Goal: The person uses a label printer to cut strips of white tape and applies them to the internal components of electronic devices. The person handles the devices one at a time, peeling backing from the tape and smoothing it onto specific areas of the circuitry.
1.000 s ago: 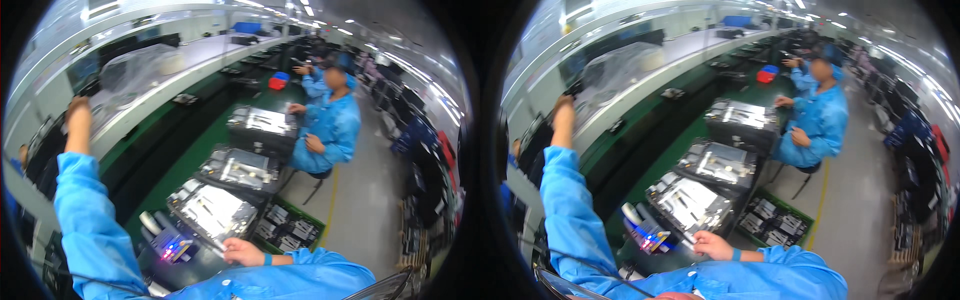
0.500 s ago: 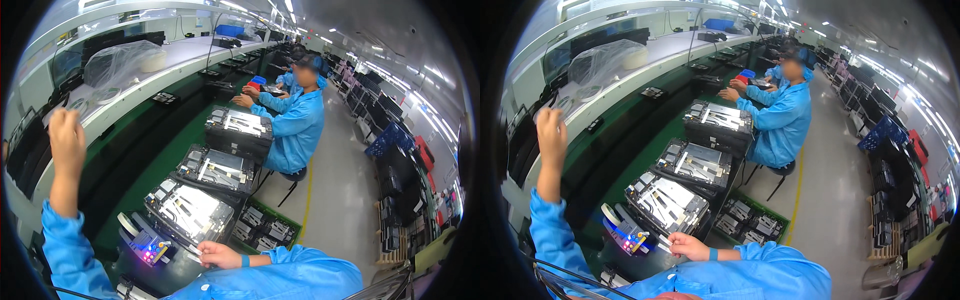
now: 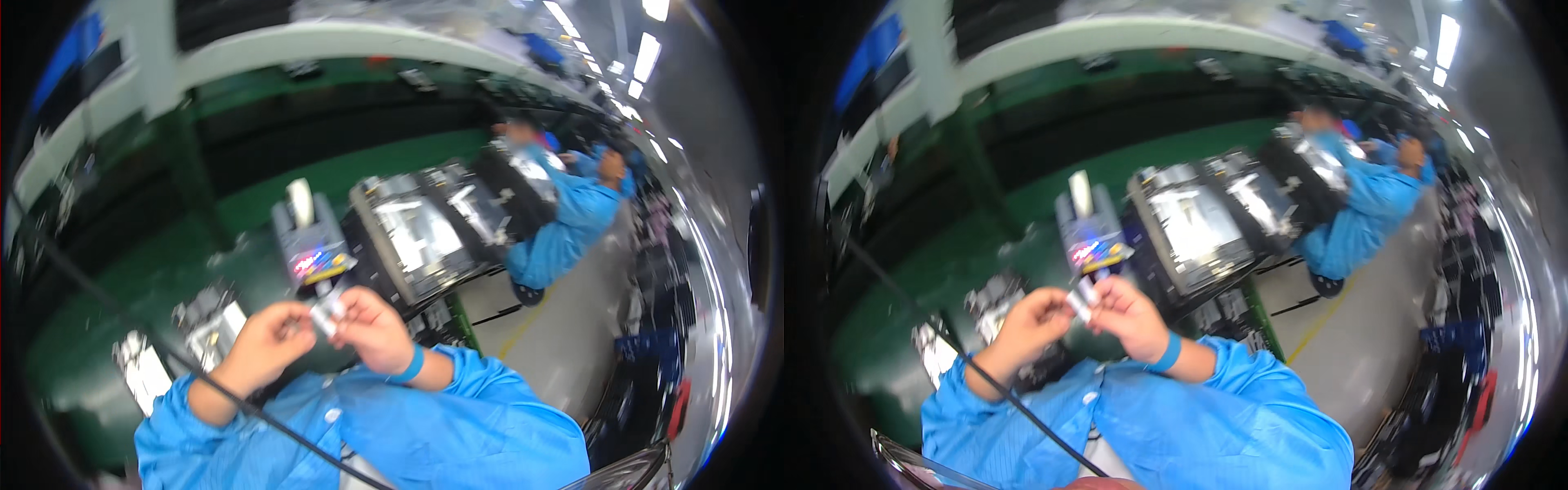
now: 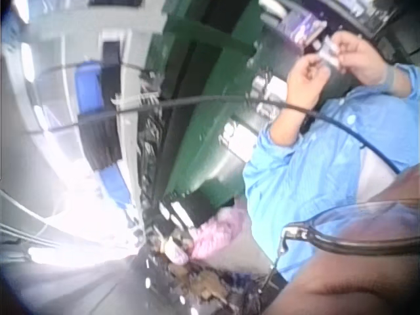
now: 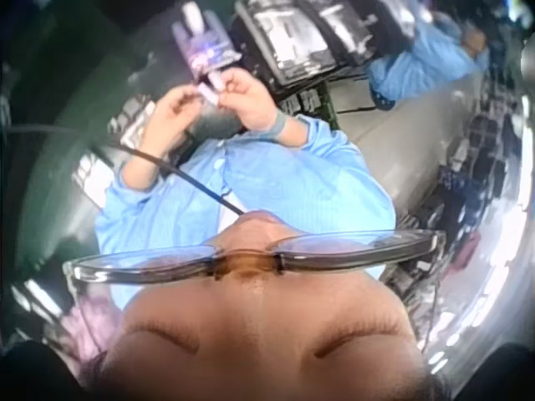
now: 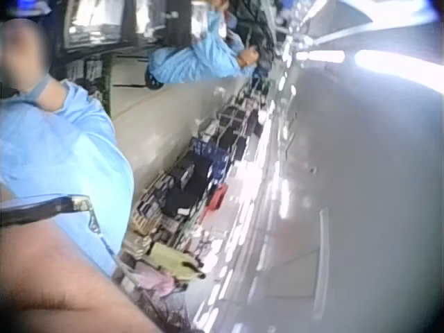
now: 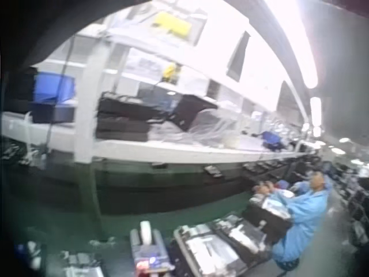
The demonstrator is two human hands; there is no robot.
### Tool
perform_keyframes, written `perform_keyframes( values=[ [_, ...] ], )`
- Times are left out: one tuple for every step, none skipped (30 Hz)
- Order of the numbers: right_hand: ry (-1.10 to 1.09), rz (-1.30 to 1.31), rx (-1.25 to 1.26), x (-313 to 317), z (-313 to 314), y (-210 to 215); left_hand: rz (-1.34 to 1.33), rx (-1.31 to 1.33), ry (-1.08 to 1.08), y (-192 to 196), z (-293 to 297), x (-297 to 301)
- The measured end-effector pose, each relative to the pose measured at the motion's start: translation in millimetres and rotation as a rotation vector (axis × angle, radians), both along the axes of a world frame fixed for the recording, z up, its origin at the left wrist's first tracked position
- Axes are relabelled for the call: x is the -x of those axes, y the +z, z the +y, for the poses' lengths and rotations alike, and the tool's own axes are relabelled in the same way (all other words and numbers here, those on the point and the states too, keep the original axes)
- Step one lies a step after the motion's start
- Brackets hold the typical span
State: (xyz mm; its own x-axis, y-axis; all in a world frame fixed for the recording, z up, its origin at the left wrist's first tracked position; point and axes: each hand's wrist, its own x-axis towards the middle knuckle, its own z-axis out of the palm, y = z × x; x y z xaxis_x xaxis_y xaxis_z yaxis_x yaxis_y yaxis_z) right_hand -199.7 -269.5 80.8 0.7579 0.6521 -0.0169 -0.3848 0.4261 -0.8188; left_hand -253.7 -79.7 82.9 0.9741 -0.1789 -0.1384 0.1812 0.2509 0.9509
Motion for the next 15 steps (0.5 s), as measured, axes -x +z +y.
perform_keyframes(
  values=[
    [0.023,0.018,-0.023,4,8,3,0.093,0.136,0.014,4,4,10],
    [0.036,0.002,-0.041,8,14,2,0.159,0.118,0.044,12,7,19],
    [0.053,-0.003,-0.044,12,18,2,0.187,0.157,0.064,12,9,27],
    [0.064,-0.017,-0.045,14,22,2,0.203,0.198,0.079,9,11,35],
    [0.091,-0.034,-0.037,15,25,1,0.196,0.237,0.119,3,11,41],
    [0.117,-0.052,-0.029,17,28,0,0.186,0.277,0.160,-1,10,47],
    [0.140,-0.052,-0.014,18,31,-1,0.173,0.317,0.175,-3,12,52],
    [0.176,-0.047,0.008,18,33,-3,0.168,0.292,0.209,-3,10,55],
    [0.212,-0.043,0.030,17,33,-5,0.173,0.278,0.228,-4,11,58],
    [0.248,-0.042,0.052,16,34,-7,0.176,0.264,0.246,-4,10,60],
    [0.304,-0.041,0.044,14,35,-12,0.183,0.194,0.304,-4,7,62],
    [0.352,-0.033,0.052,13,36,-14,0.155,0.228,0.409,-3,-1,63],
    [0.392,-0.021,0.060,12,37,-17,0.156,0.245,0.459,1,-5,62],
    [0.435,-0.011,0.066,11,37,-20,0.155,0.260,0.511,3,-8,62],
    [0.471,0.008,0.087,9,37,-24,0.169,0.220,0.575,-2,-10,65]
  ],
)
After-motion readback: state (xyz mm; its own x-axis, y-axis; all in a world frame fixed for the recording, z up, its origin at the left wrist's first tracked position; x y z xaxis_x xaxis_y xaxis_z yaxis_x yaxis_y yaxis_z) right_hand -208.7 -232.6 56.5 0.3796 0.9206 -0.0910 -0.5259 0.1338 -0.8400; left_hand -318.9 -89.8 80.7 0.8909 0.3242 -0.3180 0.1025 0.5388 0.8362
